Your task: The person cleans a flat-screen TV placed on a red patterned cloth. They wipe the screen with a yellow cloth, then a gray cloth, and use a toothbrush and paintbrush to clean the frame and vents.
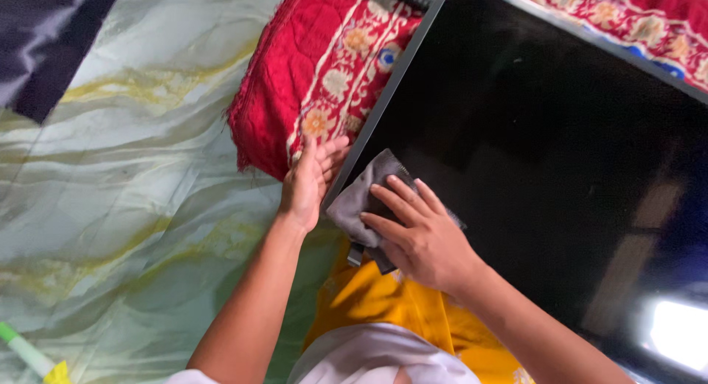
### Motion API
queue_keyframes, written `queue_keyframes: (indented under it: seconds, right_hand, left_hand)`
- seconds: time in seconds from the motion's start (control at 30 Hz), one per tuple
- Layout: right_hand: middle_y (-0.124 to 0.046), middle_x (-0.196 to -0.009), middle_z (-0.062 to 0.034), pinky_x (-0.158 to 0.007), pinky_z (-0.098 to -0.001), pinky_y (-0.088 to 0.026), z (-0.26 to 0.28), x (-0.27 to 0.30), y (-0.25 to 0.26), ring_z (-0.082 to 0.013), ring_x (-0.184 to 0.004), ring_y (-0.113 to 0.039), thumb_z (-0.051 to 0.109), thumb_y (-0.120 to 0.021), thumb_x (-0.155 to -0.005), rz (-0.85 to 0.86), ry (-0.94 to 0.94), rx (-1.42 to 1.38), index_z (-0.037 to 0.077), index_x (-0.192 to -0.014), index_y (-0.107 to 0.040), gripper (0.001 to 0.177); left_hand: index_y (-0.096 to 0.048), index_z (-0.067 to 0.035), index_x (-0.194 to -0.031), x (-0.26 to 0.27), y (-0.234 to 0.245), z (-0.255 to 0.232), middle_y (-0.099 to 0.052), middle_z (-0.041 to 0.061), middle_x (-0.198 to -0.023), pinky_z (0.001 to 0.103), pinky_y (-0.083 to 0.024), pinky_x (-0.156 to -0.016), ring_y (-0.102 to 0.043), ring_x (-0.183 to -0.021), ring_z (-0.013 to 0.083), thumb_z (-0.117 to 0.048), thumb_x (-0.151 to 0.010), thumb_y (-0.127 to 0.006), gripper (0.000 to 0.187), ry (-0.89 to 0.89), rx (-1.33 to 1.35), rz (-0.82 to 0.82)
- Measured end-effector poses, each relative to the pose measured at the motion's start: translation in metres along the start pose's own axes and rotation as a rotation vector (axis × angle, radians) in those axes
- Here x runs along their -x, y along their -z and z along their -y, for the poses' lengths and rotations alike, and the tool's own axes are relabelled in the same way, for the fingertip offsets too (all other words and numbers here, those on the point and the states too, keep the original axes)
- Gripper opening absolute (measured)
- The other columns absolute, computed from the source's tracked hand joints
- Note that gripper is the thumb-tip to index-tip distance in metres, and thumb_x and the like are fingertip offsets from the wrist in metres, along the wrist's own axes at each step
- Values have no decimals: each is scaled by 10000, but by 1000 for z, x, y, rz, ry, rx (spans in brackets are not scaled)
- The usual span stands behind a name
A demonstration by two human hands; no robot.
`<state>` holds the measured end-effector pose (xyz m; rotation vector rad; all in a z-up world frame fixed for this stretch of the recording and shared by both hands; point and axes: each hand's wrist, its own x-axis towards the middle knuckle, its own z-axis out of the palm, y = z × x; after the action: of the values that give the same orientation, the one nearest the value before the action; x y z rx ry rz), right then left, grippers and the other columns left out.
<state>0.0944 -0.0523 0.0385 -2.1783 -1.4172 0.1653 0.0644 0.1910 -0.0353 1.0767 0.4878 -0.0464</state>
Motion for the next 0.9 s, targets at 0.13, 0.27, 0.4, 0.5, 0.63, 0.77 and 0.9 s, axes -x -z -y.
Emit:
queue_keyframes:
  seconds: [0.13,0.27,0.4,0.5,0.63,0.77,0.9]
  right_hand:
    - [-500,-1516,-141,-1181,-599,-252,-15,-27,-11,-358,-1459,-383,281,-690,-877,-81,-10,76,186,-1365,-640,500]
    - [-503,-1533,-110,-1197,-598,-241,-69,-57,-2,-335,-1477,-382,273,-670,-907,-141,-118,201,226,-1384,-629,481]
    - [-493,-1542,-137,-1201,-601,-227,-135,-76,17,-373,-1481,-369,260,-661,-920,-233,-246,290,200,-1423,-613,509]
    - [-484,-1537,-166,-1191,-609,-219,-177,-95,25,-404,-1467,-363,264,-661,-950,-285,-339,321,196,-1426,-614,483]
    - [-495,-1536,-172,-1200,-606,-223,-212,-97,32,-400,-1464,-379,260,-655,-981,-384,-467,356,194,-1432,-621,457]
    - [-503,-1538,-188,-1186,-605,-244,-237,-33,46,-405,-1456,-402,230,-696,-939,-431,-595,386,167,-1420,-627,490]
    - [-568,-1484,-184,-1115,-587,-356,-260,58,72,-390,-1366,-510,128,-687,-924,-520,-729,438,116,-1379,-659,456]
  left_hand:
    - [-499,33,-1499,-3,0,-7,-618,194,-1435,368,-439,-1105,-607,-1272,244,-713,-981,-250,942,49,-13,53]
    - [-451,24,-1523,-10,-7,-22,-575,200,-1499,360,-385,-1146,-554,-1358,227,-727,-980,-264,946,-13,-54,85]
    - [-409,-43,-1541,-21,-17,-34,-577,175,-1495,377,-425,-1078,-581,-1292,244,-729,-933,-269,927,64,-94,50]
    - [-400,-29,-1541,-31,-25,-35,-575,174,-1493,361,-426,-1081,-582,-1295,237,-700,-950,-295,900,49,-87,43]
    - [-420,-3,-1531,-37,-32,-41,-588,206,-1477,368,-443,-1062,-600,-1261,251,-662,-984,-301,865,15,-95,24]
    - [-426,19,-1513,-41,-39,-49,-580,235,-1479,387,-452,-1066,-606,-1265,274,-642,-996,-300,848,-28,-111,12]
    - [-422,26,-1503,-44,-43,-52,-561,243,-1491,410,-442,-1097,-589,-1305,304,-632,-1003,-298,835,-65,-142,25]
